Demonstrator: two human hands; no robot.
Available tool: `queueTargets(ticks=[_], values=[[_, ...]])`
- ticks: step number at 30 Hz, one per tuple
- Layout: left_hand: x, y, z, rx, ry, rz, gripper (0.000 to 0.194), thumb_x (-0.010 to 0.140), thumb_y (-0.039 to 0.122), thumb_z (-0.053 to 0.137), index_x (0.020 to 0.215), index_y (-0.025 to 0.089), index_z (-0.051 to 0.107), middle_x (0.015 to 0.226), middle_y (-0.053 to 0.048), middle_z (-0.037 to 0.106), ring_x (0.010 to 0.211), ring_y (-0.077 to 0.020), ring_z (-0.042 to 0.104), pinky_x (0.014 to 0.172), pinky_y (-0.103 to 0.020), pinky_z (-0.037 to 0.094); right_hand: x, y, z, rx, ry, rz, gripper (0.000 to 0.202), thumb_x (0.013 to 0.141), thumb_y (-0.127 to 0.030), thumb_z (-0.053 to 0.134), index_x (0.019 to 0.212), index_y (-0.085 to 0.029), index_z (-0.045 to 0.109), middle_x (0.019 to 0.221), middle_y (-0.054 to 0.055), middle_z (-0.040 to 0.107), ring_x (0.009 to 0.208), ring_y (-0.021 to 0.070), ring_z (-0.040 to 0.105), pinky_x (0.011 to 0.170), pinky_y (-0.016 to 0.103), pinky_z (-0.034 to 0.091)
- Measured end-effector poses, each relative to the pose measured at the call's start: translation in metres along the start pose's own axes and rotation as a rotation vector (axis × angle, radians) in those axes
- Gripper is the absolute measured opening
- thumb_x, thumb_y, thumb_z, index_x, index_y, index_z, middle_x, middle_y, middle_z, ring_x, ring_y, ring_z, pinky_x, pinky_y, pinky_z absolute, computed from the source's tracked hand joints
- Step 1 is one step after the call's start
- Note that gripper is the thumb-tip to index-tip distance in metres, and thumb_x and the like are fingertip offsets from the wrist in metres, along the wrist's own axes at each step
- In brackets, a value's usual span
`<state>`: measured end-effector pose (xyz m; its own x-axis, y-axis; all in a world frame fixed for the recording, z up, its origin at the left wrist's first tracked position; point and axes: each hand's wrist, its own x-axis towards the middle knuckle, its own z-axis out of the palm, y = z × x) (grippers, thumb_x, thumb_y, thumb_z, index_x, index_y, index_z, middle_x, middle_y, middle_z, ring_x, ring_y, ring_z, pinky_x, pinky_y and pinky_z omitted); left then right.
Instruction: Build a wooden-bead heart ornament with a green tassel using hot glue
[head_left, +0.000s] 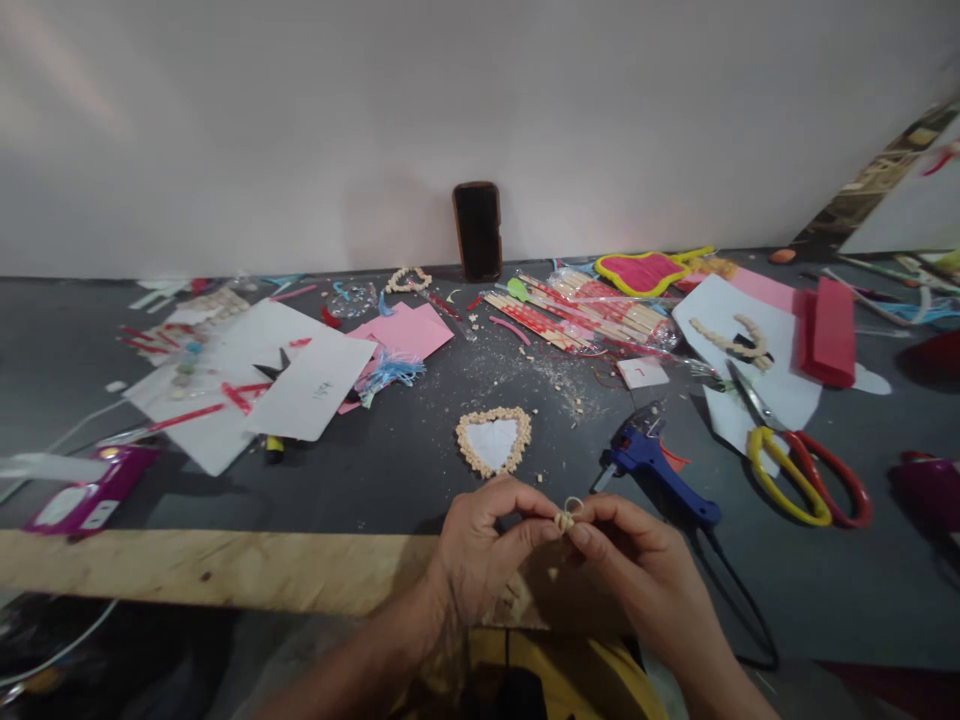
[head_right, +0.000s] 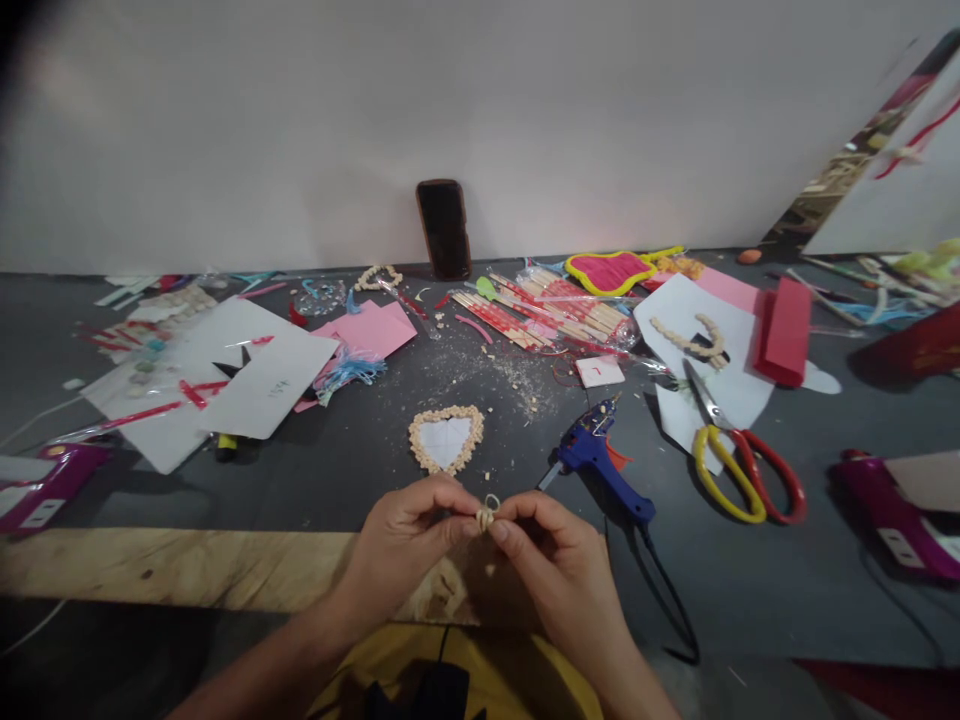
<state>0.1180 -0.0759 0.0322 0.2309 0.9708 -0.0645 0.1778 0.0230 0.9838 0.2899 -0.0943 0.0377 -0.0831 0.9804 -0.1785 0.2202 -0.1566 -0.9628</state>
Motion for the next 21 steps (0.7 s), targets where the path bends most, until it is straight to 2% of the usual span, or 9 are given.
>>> queueTargets(ticks=[8,11,14,18,21], values=[[-0.001,-0.005,0.003,-0.078,0.022,0.18,0.005,0.078,0.02,0.069,0.074,0.02,0.072,0.073,-0.002,0.071,0.071,-0.0138,0.06,0.068,-0.024,0.047,-0.002,-0.003,0.001,-0.053,0.017,-0.053,0.022,0.081,-0.039,0.06,0.071,-0.02,0.064,0.063,0.0,0.062,0.06,0.0114,0.057,0.056,0.019,0.044],[0.0,-0.003,0.004,-0.059,0.027,0.199,0.006,0.077,0.02,0.069,0.072,0.02,0.072,0.071,-0.002,0.071,0.07,-0.0137,0.059,0.067,-0.023,0.046,-0.002,-0.004,0.002,-0.058,0.037,-0.049,0.022,0.08,-0.04,0.06,0.07,-0.02,0.064,0.063,-0.001,0.062,0.06,0.0114,0.056,0.056,0.019,0.044],[0.001,-0.001,0.004,-0.087,0.012,0.031,0.005,0.075,0.023,0.07,0.074,0.018,0.071,0.073,-0.002,0.069,0.071,-0.0136,0.059,0.067,-0.023,0.045,-0.002,-0.003,0.0,-0.039,0.029,-0.023,0.022,0.079,-0.04,0.061,0.071,-0.02,0.065,0.064,0.0,0.063,0.061,0.012,0.058,0.057,0.02,0.046],[0.004,-0.001,0.003,-0.401,-0.07,-0.317,0.023,0.065,0.03,0.078,0.077,0.014,0.066,0.07,-0.001,0.065,0.064,-0.0102,0.057,0.06,-0.02,0.043,0.003,-0.005,-0.009,0.037,0.02,-0.007,0.024,0.082,-0.042,0.058,0.083,-0.02,0.067,0.068,0.001,0.065,0.063,0.0129,0.06,0.06,0.022,0.049],[0.006,0.001,0.003,-0.594,-0.113,-0.397,0.031,0.058,0.03,0.085,0.076,0.013,0.066,0.067,0.0,0.064,0.06,-0.0075,0.054,0.059,-0.018,0.041,0.007,-0.01,-0.013,0.089,-0.004,-0.008,0.033,0.083,-0.046,0.057,0.102,-0.021,0.064,0.081,0.004,0.066,0.066,0.0126,0.06,0.06,0.022,0.05]])
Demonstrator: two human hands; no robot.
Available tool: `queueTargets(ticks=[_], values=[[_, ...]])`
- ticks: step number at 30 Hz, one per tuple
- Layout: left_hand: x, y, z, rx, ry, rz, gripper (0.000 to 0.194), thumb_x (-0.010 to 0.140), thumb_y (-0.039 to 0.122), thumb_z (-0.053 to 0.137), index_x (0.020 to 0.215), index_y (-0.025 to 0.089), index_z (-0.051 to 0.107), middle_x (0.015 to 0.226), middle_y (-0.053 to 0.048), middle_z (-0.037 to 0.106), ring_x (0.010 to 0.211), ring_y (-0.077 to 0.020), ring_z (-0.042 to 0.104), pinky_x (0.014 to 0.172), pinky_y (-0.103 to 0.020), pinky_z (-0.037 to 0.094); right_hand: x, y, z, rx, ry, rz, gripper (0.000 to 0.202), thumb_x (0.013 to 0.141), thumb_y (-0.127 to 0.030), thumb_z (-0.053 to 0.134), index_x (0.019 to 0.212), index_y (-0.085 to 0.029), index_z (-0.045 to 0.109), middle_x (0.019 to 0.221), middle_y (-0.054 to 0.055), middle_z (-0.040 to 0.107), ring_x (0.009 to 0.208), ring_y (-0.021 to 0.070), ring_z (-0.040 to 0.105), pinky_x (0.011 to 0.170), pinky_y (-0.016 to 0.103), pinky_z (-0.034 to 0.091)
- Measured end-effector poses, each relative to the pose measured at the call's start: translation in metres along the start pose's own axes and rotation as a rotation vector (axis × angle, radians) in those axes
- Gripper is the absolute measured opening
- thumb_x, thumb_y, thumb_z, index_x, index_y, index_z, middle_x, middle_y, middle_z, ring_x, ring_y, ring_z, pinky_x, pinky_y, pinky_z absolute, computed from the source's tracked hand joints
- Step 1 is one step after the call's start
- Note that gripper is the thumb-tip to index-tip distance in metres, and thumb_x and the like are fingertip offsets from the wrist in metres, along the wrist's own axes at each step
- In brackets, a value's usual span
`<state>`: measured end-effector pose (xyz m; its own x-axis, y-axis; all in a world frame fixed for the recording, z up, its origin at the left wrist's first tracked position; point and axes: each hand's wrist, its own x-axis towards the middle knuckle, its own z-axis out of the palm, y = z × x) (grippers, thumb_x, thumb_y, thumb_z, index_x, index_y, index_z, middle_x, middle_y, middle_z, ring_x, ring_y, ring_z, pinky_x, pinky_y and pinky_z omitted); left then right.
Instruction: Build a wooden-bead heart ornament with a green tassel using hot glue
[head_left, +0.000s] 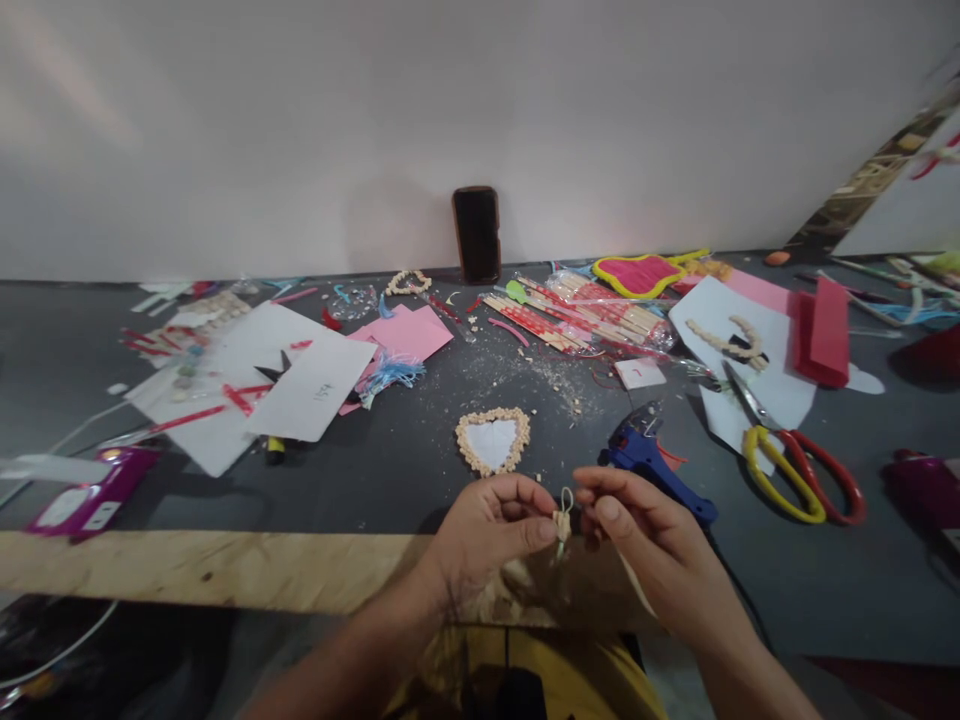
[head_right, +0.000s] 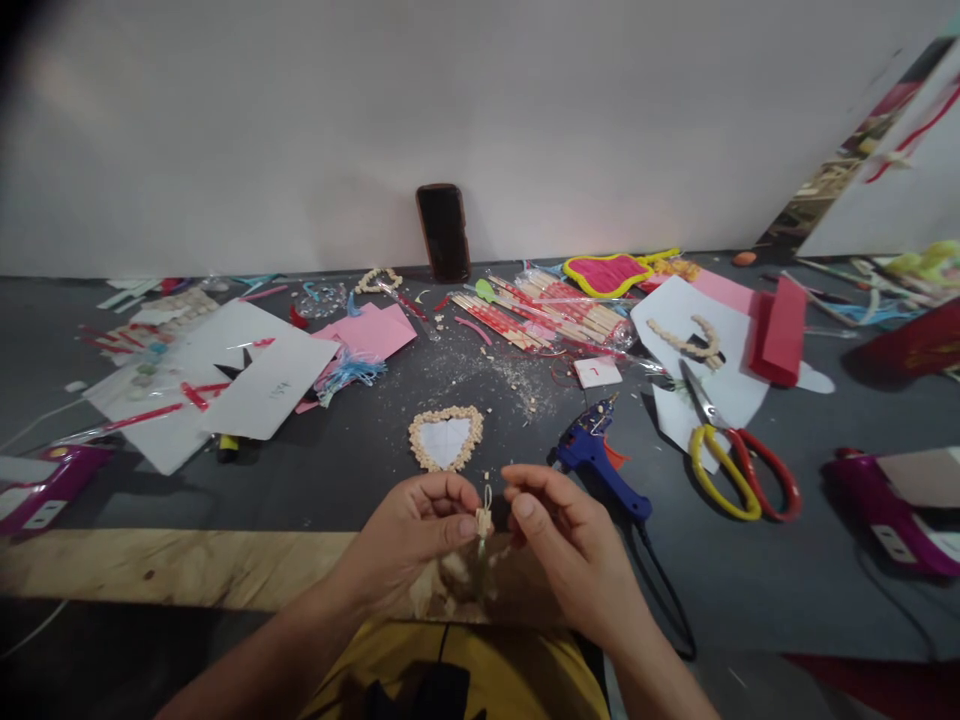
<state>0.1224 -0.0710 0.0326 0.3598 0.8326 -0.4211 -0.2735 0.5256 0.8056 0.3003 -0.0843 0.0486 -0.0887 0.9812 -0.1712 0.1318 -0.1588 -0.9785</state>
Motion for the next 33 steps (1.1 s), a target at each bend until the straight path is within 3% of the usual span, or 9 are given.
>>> queueTargets(ticks=[2,8,14,20,25,30,33], values=[[0.0,0.001,0.001,-0.059,-0.031,-0.027,0.032,0.056,0.029,0.086,0.074,0.012,0.066,0.065,0.0,0.063,0.058,-0.0068,0.054,0.059,-0.018,0.042,0.003,-0.005,0.001,0.001,-0.083,0.005,0.035,0.081,-0.047,0.06,0.104,-0.02,0.064,0.081,0.003,0.064,0.065,0.0114,0.057,0.056,0.021,0.047],[-0.001,0.001,-0.002,-0.126,-0.133,-0.073,0.032,0.057,0.028,0.086,0.076,0.01,0.067,0.071,-0.002,0.066,0.063,-0.0081,0.058,0.063,-0.019,0.043,0.011,-0.014,0.01,0.075,-0.231,0.059,0.027,0.08,-0.044,0.063,0.075,-0.017,0.061,0.061,-0.003,0.053,0.052,0.0069,0.047,0.047,0.018,0.039],[-0.003,0.001,-0.005,-0.178,-0.121,-0.032,0.032,0.069,0.039,0.078,0.072,0.01,0.066,0.062,0.001,0.058,0.057,-0.0044,0.05,0.057,-0.016,0.037,0.014,-0.015,0.012,0.051,-0.231,0.077,0.029,0.078,-0.045,0.065,0.074,-0.016,0.061,0.061,-0.003,0.057,0.053,0.0071,0.05,0.05,0.019,0.041],[-0.005,0.002,-0.008,-0.141,-0.153,-0.042,0.036,0.057,0.029,0.087,0.079,0.01,0.066,0.073,-0.002,0.067,0.065,-0.009,0.06,0.065,-0.02,0.043,0.016,-0.015,0.016,-0.058,-0.215,0.06,0.03,0.078,-0.046,0.064,0.073,-0.017,0.06,0.059,-0.003,0.056,0.053,0.0076,0.049,0.05,0.02,0.04],[-0.007,0.002,-0.009,-0.114,-0.147,-0.051,0.034,0.056,0.029,0.086,0.075,0.01,0.065,0.07,-0.003,0.067,0.063,-0.0092,0.061,0.064,-0.02,0.044,0.016,-0.015,0.019,-0.042,-0.228,0.048,0.03,0.077,-0.046,0.065,0.07,-0.018,0.059,0.058,-0.003,0.054,0.052,0.0077,0.048,0.049,0.02,0.039],[-0.009,0.003,-0.013,-0.107,-0.173,-0.054,0.034,0.058,0.03,0.086,0.076,0.011,0.064,0.071,-0.003,0.068,0.062,-0.0097,0.061,0.063,-0.02,0.044,0.016,-0.01,0.017,0.052,-0.134,0.021,0.033,0.084,-0.05,0.056,0.086,-0.018,0.062,0.065,-0.001,0.056,0.056,0.0087,0.052,0.052,0.021,0.043],[-0.009,0.003,-0.015,-0.111,-0.176,-0.047,0.035,0.058,0.031,0.085,0.078,0.012,0.064,0.073,-0.003,0.068,0.066,-0.0105,0.062,0.067,-0.021,0.045,0.015,-0.007,0.016,0.072,-0.218,0.037,0.033,0.082,-0.047,0.06,0.099,-0.019,0.063,0.076,0.001,0.06,0.061,0.0091,0.053,0.056,0.021,0.045]])
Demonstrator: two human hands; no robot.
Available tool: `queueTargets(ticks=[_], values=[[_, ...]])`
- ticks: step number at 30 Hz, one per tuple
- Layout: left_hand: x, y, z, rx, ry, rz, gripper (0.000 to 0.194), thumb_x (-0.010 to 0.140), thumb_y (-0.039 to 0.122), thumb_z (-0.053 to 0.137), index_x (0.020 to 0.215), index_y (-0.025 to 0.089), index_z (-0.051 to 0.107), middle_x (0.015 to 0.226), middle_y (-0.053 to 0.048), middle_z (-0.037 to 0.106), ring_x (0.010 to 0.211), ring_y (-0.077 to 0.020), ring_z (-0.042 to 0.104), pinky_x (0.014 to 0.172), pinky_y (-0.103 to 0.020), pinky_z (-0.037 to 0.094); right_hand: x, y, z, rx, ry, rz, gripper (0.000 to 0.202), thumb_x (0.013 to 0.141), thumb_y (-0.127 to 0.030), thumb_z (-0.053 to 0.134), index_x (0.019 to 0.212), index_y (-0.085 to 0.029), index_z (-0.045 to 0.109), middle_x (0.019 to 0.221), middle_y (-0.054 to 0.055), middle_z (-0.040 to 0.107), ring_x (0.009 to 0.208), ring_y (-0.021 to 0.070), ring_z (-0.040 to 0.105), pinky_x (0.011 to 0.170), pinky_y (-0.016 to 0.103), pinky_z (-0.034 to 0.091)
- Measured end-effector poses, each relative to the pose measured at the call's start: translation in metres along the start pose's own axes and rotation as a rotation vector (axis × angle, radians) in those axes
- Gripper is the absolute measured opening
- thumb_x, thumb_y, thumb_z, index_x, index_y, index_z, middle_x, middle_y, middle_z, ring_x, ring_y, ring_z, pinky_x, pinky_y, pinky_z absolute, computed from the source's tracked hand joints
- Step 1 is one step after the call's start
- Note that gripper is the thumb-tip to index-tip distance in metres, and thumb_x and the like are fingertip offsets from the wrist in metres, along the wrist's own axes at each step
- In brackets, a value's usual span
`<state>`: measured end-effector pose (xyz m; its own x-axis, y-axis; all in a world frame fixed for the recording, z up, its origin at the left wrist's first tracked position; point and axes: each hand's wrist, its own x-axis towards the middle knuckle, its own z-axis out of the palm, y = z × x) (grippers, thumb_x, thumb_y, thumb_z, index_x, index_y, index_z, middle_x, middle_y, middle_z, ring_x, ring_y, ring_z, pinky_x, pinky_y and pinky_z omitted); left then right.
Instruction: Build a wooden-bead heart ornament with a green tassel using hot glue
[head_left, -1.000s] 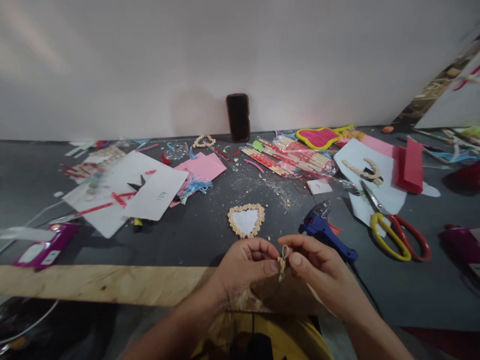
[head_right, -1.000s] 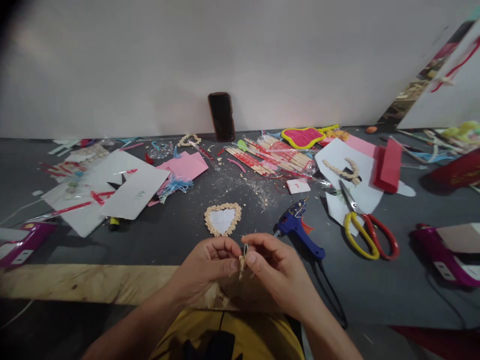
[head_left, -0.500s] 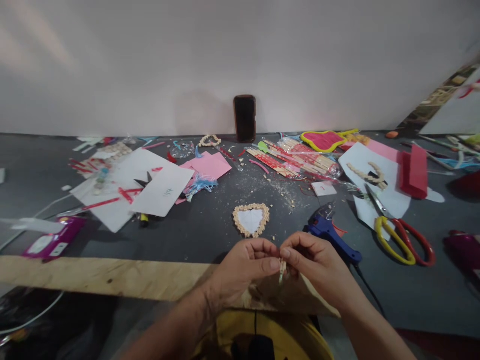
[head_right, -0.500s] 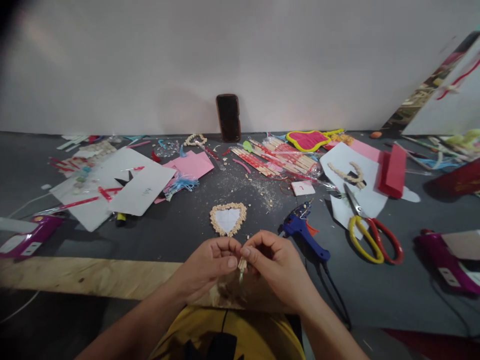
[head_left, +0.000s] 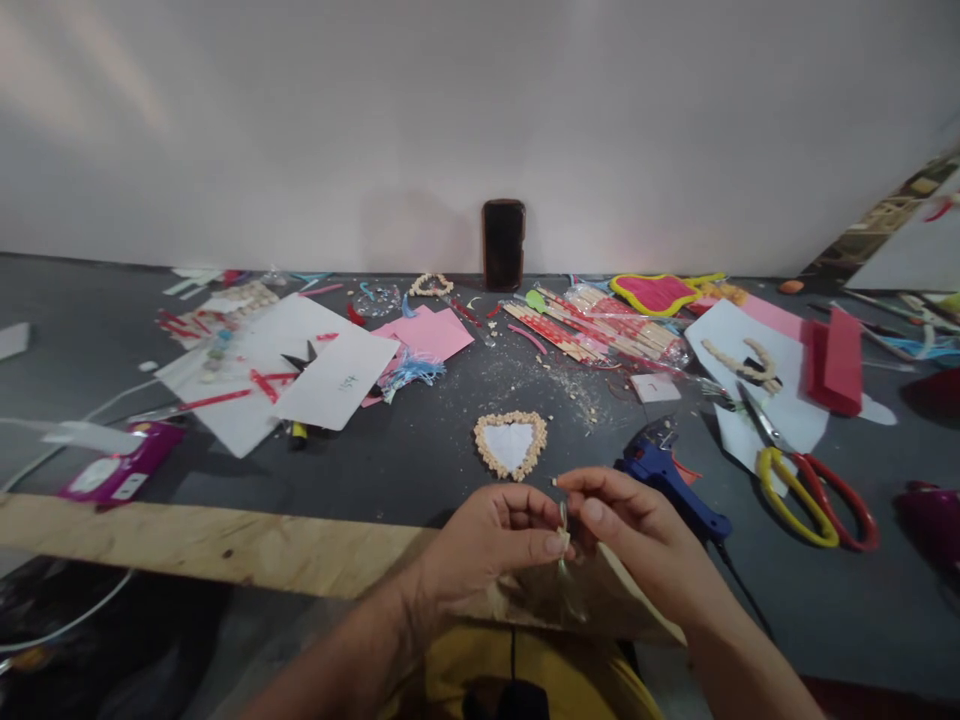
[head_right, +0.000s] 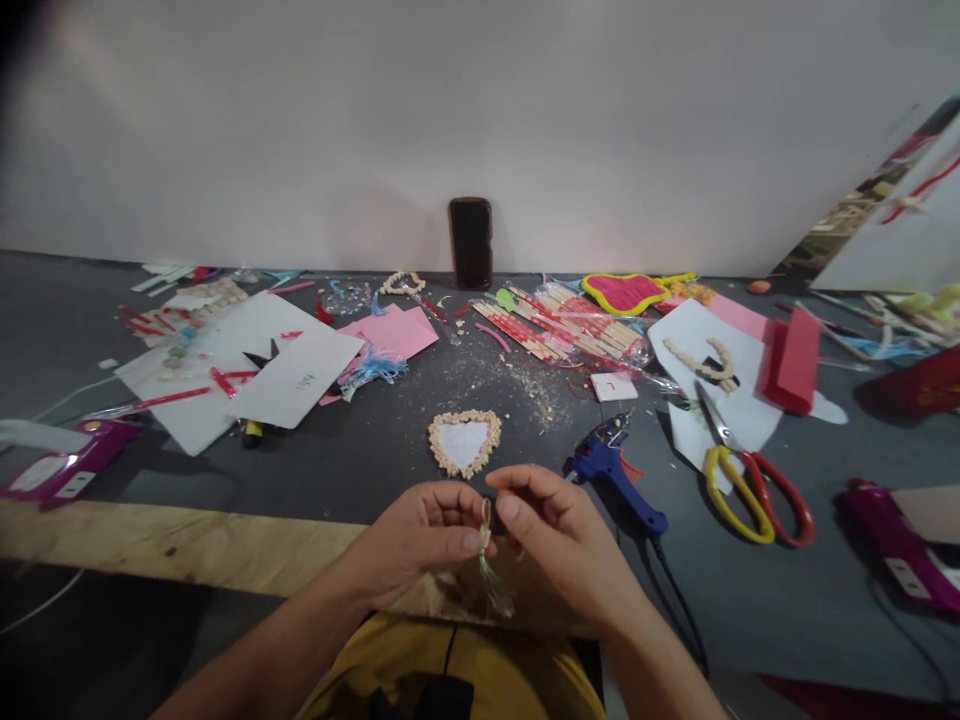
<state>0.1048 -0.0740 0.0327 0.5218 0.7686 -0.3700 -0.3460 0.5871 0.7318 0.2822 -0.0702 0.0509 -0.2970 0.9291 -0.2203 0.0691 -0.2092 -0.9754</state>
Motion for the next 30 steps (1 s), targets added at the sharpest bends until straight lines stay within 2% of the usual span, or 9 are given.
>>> queueTargets(ticks=[3,6,10,14,17,22,26,30], values=[[-0.002,-0.001,-0.002,0.11,0.008,0.046,0.032,0.062,0.032,0.083,0.08,0.012,0.065,0.073,-0.002,0.067,0.066,-0.0097,0.06,0.067,-0.021,0.044,0.0,0.0,0.001,-0.076,-0.069,-0.029,0.024,0.081,-0.042,0.063,0.086,-0.019,0.065,0.073,0.0,0.058,0.062,0.0088,0.05,0.057,0.021,0.042],[-0.005,-0.002,-0.003,0.295,0.054,0.139,0.028,0.07,0.033,0.077,0.086,0.012,0.067,0.081,-0.004,0.068,0.075,-0.013,0.06,0.072,-0.024,0.046,0.0,-0.003,0.003,-0.147,-0.039,-0.064,0.025,0.082,-0.042,0.061,0.073,-0.018,0.063,0.064,-0.002,0.054,0.059,0.0094,0.048,0.055,0.021,0.04],[-0.011,-0.001,-0.001,0.465,0.142,0.246,0.029,0.073,0.031,0.073,0.097,0.015,0.068,0.092,-0.005,0.068,0.086,-0.0167,0.062,0.079,-0.025,0.047,-0.003,-0.003,0.006,-0.192,0.027,-0.125,0.022,0.083,-0.039,0.06,0.074,-0.019,0.064,0.064,0.0,0.058,0.061,0.0113,0.053,0.057,0.022,0.043],[-0.013,0.001,-0.001,0.644,0.221,0.299,0.028,0.069,0.031,0.077,0.093,0.018,0.071,0.09,-0.003,0.067,0.087,-0.0167,0.061,0.078,-0.023,0.046,-0.007,0.001,0.007,-0.226,0.098,-0.196,0.017,0.082,-0.035,0.06,0.074,-0.021,0.064,0.069,0.0,0.063,0.064,0.0121,0.057,0.059,0.021,0.046],[-0.011,0.001,-0.003,0.746,0.224,0.362,0.026,0.07,0.034,0.077,0.09,0.02,0.072,0.086,-0.003,0.068,0.085,-0.0168,0.061,0.077,-0.024,0.045,-0.008,0.002,0.007,-0.248,0.119,-0.206,0.016,0.083,-0.034,0.06,0.074,-0.021,0.064,0.068,0.0,0.063,0.063,0.012,0.057,0.059,0.021,0.046],[-0.006,-0.003,-0.005,0.926,0.212,0.571,0.014,0.076,0.032,0.073,0.084,0.021,0.071,0.082,-0.003,0.07,0.081,-0.0168,0.059,0.077,-0.027,0.043,-0.007,0.002,0.009,-0.245,0.127,-0.207,0.015,0.082,-0.034,0.061,0.075,-0.021,0.065,0.069,0.001,0.064,0.064,0.0127,0.059,0.059,0.022,0.048],[-0.005,-0.004,-0.004,0.956,0.238,0.603,0.01,0.079,0.029,0.069,0.083,0.021,0.07,0.08,-0.004,0.071,0.079,-0.0171,0.06,0.074,-0.027,0.044,-0.007,0.002,0.011,-0.219,0.136,-0.208,0.015,0.082,-0.034,0.062,0.075,-0.021,0.066,0.067,0.001,0.063,0.062,0.0121,0.058,0.057,0.02,0.048],[-0.006,-0.004,-0.005,0.992,0.215,0.584,0.007,0.079,0.024,0.066,0.084,0.02,0.07,0.08,-0.003,0.071,0.079,-0.0166,0.061,0.074,-0.027,0.045,-0.009,0.006,0.006,-0.218,0.132,-0.178,0.014,0.083,-0.034,0.06,0.079,-0.022,0.065,0.07,0.0,0.062,0.064,0.0105,0.058,0.057,0.018,0.046]])
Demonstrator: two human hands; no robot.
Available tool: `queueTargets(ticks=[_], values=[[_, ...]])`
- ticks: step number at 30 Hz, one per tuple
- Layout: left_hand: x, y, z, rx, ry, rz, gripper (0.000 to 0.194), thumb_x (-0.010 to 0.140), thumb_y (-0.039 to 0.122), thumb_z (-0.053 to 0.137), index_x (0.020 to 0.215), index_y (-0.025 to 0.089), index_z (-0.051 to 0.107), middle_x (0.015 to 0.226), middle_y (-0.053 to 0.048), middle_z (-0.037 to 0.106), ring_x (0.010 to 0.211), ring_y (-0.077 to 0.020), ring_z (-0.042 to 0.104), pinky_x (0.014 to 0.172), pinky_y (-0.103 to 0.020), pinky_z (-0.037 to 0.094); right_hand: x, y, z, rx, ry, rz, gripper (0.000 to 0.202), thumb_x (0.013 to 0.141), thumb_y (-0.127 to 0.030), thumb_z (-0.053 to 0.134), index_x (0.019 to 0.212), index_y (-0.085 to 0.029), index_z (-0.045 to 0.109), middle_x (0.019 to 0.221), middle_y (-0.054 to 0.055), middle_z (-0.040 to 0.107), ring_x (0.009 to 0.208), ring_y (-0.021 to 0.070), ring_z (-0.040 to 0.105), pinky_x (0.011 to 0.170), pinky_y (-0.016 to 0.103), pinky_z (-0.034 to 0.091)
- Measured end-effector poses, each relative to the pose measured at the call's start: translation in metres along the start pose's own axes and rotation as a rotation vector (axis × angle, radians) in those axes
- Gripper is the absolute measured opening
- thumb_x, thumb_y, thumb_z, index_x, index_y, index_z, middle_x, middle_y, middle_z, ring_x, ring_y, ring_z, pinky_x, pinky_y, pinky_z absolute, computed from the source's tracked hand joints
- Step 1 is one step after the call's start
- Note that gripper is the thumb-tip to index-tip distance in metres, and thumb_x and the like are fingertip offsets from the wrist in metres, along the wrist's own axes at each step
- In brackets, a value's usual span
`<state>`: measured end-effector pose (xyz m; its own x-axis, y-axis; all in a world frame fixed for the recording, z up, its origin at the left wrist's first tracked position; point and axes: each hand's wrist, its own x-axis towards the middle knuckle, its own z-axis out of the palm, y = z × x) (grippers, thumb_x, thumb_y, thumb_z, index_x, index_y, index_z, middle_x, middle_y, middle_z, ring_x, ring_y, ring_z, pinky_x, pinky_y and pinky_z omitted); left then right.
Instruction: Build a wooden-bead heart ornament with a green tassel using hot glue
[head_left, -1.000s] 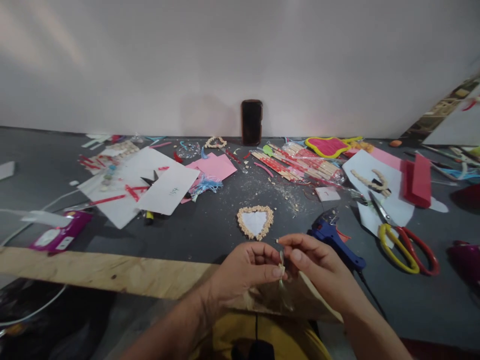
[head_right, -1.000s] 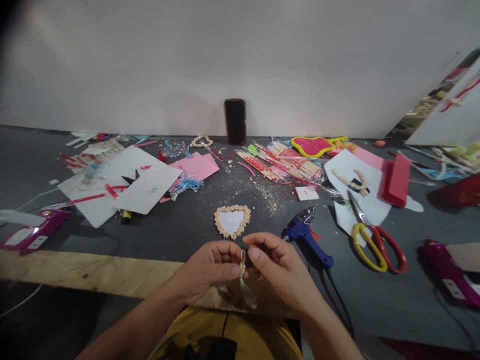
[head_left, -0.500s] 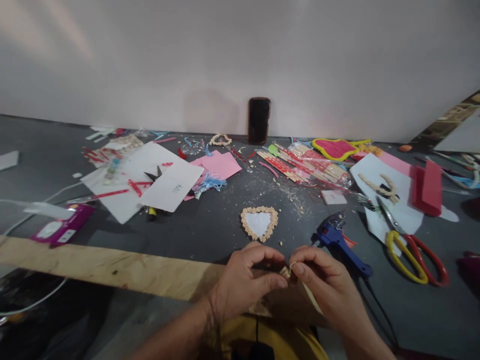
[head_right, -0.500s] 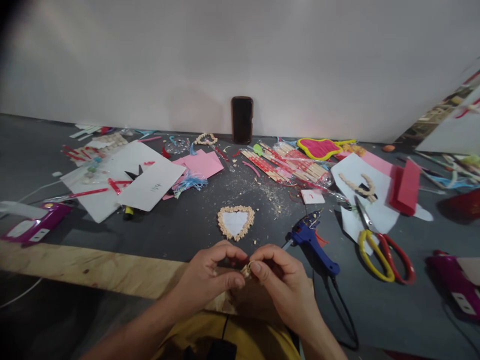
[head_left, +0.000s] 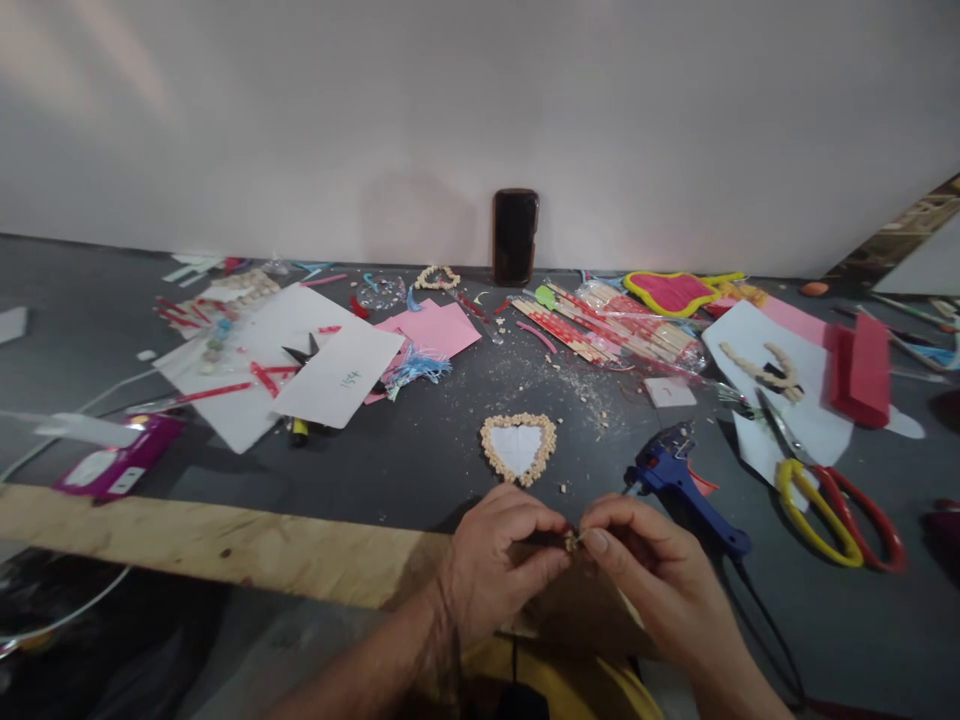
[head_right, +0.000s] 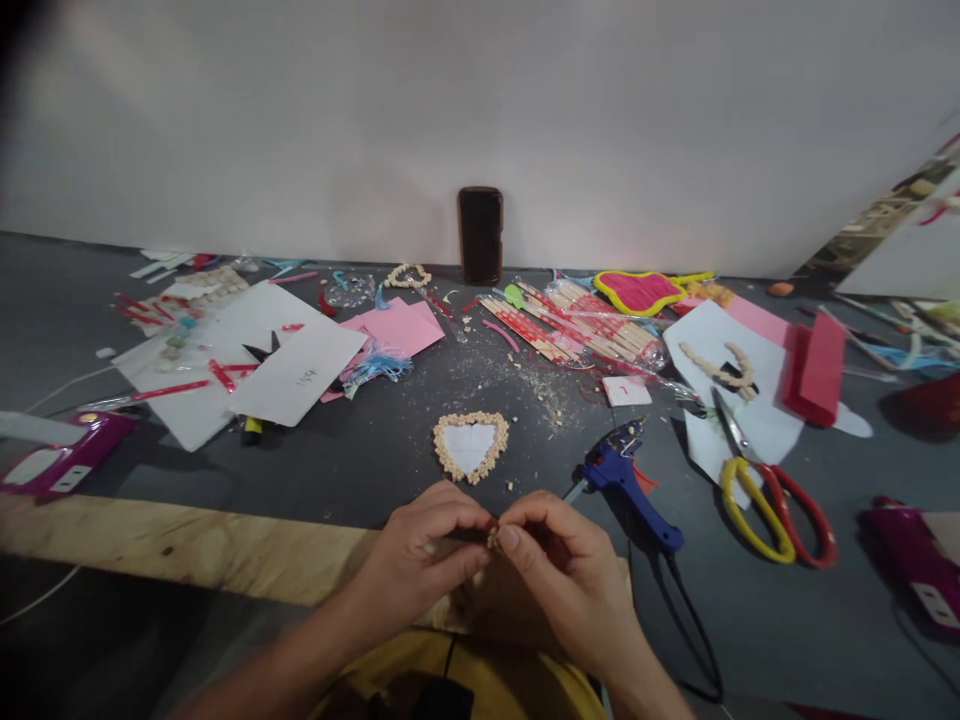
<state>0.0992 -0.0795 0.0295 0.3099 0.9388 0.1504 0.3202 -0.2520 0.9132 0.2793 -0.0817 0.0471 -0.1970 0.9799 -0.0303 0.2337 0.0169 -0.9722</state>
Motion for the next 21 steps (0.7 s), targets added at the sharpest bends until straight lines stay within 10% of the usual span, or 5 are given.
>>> queueTargets(ticks=[5,17,21], values=[[0.0,-0.004,0.003,0.056,0.021,0.066,0.007,0.078,0.018,0.064,0.085,0.018,0.068,0.079,-0.003,0.07,0.077,-0.0158,0.06,0.071,-0.026,0.045,-0.004,0.002,-0.004,-0.024,-0.039,0.06,0.027,0.081,-0.042,0.06,0.099,-0.022,0.063,0.074,0.001,0.063,0.063,0.0118,0.059,0.056,0.02,0.049],[-0.003,-0.007,-0.01,0.155,-0.042,0.068,0.025,0.075,0.029,0.074,0.097,0.02,0.066,0.083,-0.001,0.069,0.08,-0.016,0.06,0.073,-0.025,0.045,-0.006,-0.018,-0.025,-0.308,0.064,-0.041,0.014,0.079,-0.034,0.061,0.074,-0.023,0.068,0.068,-0.001,0.066,0.06,0.0113,0.061,0.053,0.016,0.047],[0.001,-0.006,-0.033,0.212,0.031,-0.032,0.011,0.082,0.022,0.065,0.093,0.022,0.067,0.082,0.0,0.066,0.08,-0.0139,0.06,0.073,-0.023,0.044,-0.006,-0.026,-0.035,-0.344,-0.161,0.05,0.016,0.08,-0.032,0.057,0.075,-0.022,0.068,0.069,-0.001,0.067,0.06,0.0111,0.06,0.054,0.017,0.045]])
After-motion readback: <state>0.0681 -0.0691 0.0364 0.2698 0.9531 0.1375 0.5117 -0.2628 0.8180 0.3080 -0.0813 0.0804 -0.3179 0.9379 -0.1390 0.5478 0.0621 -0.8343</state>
